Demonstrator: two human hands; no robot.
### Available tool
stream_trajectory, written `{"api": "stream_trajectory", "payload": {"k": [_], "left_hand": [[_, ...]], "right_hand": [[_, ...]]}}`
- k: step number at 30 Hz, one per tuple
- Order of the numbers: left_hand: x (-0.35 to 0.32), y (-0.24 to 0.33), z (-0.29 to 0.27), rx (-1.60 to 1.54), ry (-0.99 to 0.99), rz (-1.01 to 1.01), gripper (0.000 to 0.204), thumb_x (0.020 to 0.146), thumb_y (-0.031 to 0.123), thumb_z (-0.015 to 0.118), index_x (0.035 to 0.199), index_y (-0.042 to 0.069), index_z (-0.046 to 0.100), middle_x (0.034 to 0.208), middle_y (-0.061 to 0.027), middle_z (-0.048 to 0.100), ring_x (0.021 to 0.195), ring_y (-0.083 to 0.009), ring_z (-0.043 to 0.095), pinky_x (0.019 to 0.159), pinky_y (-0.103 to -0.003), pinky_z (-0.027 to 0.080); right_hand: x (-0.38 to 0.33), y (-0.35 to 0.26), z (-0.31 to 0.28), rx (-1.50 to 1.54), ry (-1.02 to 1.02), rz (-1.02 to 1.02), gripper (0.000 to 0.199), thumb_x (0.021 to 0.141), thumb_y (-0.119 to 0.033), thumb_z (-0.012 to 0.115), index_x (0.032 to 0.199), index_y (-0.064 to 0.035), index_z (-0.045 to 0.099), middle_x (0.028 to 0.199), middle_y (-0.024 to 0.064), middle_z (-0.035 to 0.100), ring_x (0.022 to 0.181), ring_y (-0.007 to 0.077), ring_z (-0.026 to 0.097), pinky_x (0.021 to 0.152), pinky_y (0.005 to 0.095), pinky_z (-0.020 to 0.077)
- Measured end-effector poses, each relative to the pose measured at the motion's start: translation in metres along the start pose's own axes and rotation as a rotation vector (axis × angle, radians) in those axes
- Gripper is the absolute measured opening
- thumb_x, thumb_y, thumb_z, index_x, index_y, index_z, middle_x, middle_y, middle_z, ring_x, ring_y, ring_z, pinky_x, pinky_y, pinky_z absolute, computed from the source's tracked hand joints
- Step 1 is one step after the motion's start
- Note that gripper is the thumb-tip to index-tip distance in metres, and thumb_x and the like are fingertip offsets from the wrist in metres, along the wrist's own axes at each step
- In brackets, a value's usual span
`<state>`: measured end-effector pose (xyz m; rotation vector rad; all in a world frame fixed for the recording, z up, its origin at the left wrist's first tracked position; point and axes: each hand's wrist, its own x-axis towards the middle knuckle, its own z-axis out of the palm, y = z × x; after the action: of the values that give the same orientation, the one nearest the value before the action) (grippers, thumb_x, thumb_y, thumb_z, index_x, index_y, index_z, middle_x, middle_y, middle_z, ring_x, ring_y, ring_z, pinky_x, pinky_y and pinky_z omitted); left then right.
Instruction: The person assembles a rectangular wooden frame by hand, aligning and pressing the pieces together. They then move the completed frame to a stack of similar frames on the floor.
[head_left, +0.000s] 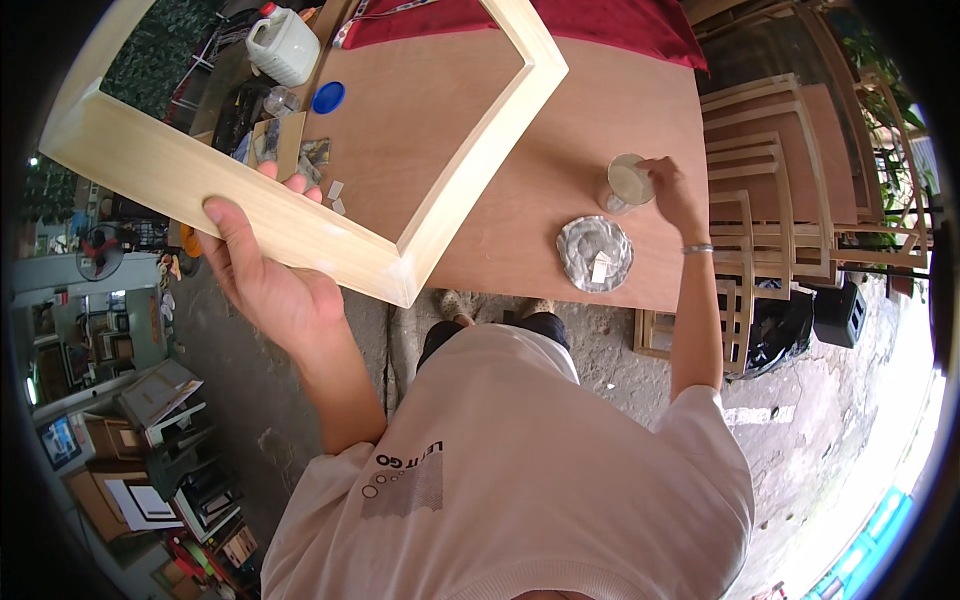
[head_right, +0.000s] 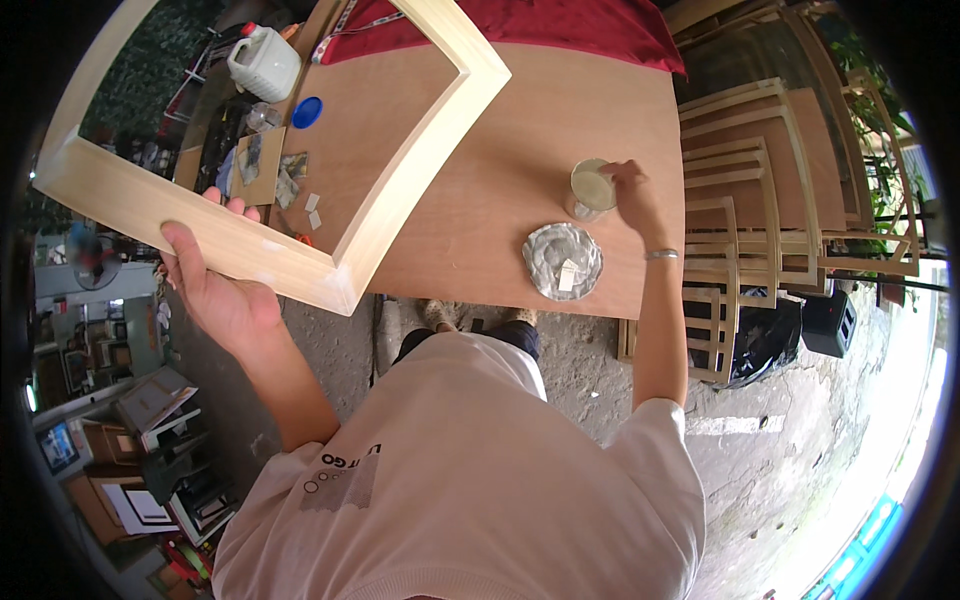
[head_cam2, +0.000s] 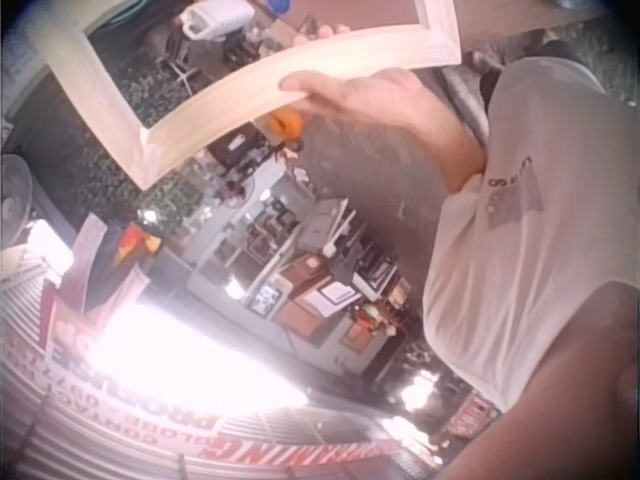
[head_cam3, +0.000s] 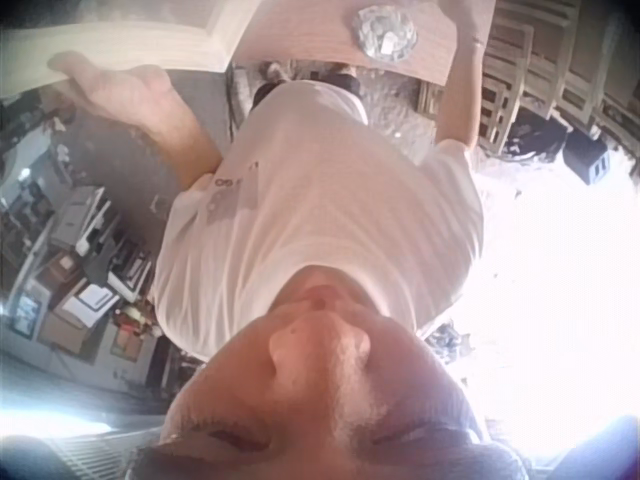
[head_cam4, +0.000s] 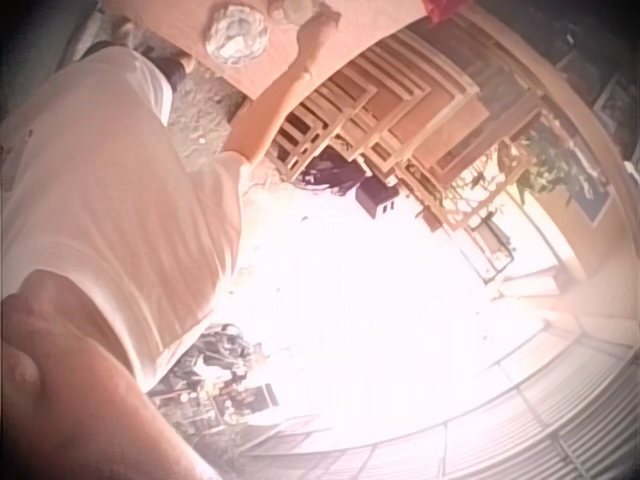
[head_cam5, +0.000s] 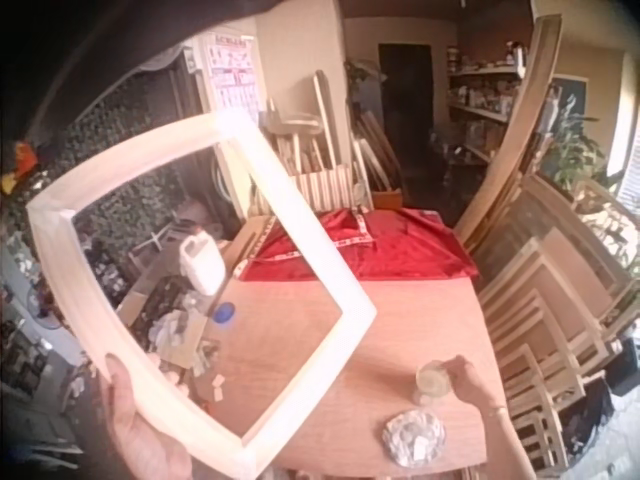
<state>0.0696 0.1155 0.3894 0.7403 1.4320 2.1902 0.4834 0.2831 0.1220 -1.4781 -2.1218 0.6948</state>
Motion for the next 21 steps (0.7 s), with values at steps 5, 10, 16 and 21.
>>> {"api": "stream_trajectory", "payload": {"k": [5, 10, 16, 21], "left_hand": [[0.002, -0.003, -0.012, -0.008, -0.036, -0.004, 0.056, 0.100, 0.040, 0.057, 0.142, 0.007, 0.041, 0.121, -0.0222, 0.060, 0.096, -0.0312, 0.064, 0.087, -0.047, 0.052], [-0.001, -0.005, -0.019, 0.001, -0.008, -0.018, 0.055, 0.100, 0.041, 0.056, 0.141, 0.007, 0.042, 0.122, -0.0227, 0.060, 0.097, -0.0317, 0.064, 0.088, -0.048, 0.052], [0.001, 0.000, -0.028, -0.016, 0.052, -0.018, 0.055, 0.100, 0.041, 0.057, 0.140, 0.006, 0.042, 0.122, -0.0226, 0.060, 0.097, -0.0317, 0.064, 0.089, -0.048, 0.052], [0.002, -0.005, -0.031, -0.035, 0.069, 0.041, 0.057, 0.097, 0.044, 0.061, 0.132, 0.003, 0.043, 0.112, -0.0233, 0.063, 0.088, -0.0307, 0.068, 0.079, -0.043, 0.057]], "right_hand": [[0.002, -0.024, 0.025, -0.617, -0.194, -0.089, 0.026, 0.090, -0.003, 0.056, 0.103, -0.0146, 0.075, 0.124, 0.0102, 0.055, 0.117, 0.0280, 0.052, 0.103, 0.0456, 0.0438], [0.010, -0.023, 0.023, -0.742, -0.305, -0.047, 0.023, 0.090, -0.010, 0.059, 0.102, -0.0193, 0.077, 0.123, 0.0110, 0.055, 0.118, 0.0283, 0.053, 0.102, 0.0455, 0.0449], [0.008, -0.014, 0.024, -0.442, -0.112, -0.009, 0.025, 0.092, -0.009, 0.058, 0.110, -0.0166, 0.073, 0.110, 0.0111, 0.062, 0.107, 0.0271, 0.059, 0.092, 0.0398, 0.0494], [-0.021, -0.005, 0.037, 0.327, 0.226, 0.262, 0.025, 0.096, -0.011, 0.054, 0.117, -0.0128, 0.068, 0.100, 0.0100, 0.063, 0.096, 0.0231, 0.061, 0.084, 0.0326, 0.0486]]}}
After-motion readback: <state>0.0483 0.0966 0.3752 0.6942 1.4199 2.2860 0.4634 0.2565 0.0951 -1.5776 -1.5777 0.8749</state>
